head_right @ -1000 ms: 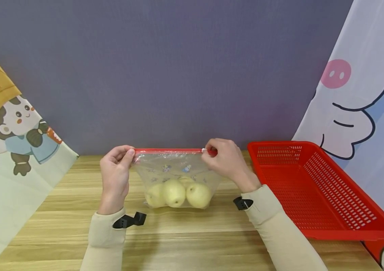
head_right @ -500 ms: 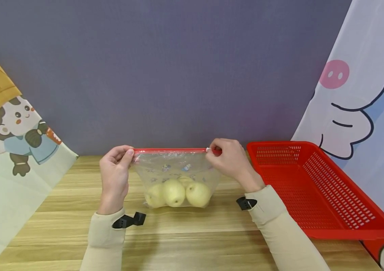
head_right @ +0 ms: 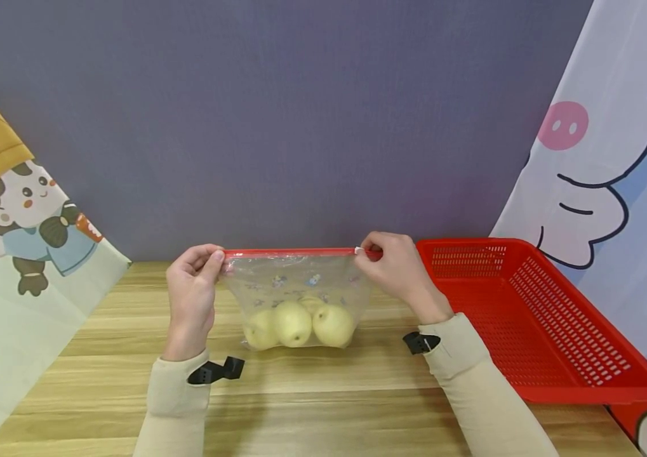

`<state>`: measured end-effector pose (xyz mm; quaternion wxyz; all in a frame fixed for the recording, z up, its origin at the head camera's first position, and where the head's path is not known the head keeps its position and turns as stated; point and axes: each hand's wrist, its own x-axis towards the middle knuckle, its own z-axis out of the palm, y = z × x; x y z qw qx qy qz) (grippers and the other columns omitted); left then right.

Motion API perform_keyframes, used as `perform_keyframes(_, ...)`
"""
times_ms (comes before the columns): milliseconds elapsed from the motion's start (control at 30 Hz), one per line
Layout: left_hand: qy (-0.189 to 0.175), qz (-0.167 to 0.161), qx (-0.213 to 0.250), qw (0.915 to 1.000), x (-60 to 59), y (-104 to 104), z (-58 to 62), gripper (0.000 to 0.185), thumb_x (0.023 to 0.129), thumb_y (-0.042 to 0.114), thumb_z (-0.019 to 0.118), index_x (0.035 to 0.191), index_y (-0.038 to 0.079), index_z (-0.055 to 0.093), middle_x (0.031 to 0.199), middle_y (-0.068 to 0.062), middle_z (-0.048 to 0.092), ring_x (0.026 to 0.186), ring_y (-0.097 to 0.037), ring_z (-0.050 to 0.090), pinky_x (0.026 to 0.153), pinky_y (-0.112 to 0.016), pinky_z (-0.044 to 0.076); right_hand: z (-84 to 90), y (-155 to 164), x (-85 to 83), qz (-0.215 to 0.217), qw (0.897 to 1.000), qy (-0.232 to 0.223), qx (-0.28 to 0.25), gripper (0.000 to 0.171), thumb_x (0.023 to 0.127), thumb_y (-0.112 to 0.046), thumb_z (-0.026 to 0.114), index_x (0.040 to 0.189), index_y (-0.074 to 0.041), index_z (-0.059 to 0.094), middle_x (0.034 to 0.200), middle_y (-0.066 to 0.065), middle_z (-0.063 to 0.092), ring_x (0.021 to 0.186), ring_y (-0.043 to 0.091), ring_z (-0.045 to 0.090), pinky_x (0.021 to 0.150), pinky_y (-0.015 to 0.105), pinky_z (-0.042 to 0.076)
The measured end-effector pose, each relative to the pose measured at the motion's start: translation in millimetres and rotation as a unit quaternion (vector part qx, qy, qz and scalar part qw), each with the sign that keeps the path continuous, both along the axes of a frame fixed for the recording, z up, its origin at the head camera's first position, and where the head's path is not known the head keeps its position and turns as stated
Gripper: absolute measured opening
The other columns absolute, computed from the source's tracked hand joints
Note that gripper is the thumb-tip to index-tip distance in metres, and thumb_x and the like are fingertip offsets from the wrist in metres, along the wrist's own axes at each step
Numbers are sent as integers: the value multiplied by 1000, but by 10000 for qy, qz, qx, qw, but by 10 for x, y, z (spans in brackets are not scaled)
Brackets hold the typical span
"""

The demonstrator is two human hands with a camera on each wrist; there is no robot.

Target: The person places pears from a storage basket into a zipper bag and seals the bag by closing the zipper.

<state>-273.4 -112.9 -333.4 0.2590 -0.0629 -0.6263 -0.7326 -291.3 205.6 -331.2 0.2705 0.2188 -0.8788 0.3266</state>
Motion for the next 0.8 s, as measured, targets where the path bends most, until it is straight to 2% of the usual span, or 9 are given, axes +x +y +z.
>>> perform_keyframes(367,-43,28,11,10000,-2,-24,5,12,96,-10,61,102,-20,61,83,-11,65,70,-13,61,64,-22,59,-9,72,7,-101,9999,65,-80,13,89,-8,64,79,-13,72,68,-3,62,56,15,48,52,29,42)
perform_keyframes(800,-127,71,73,9999,-18,-42,7,12,96,-9,61,102,-19,61,84,-11,65,70,-13,61,65,-21,59,1,187,33,-359,9993,-97,-44,14,90,-10,64,80,-12,73,69,-1,62,61,17,52,54,28,45)
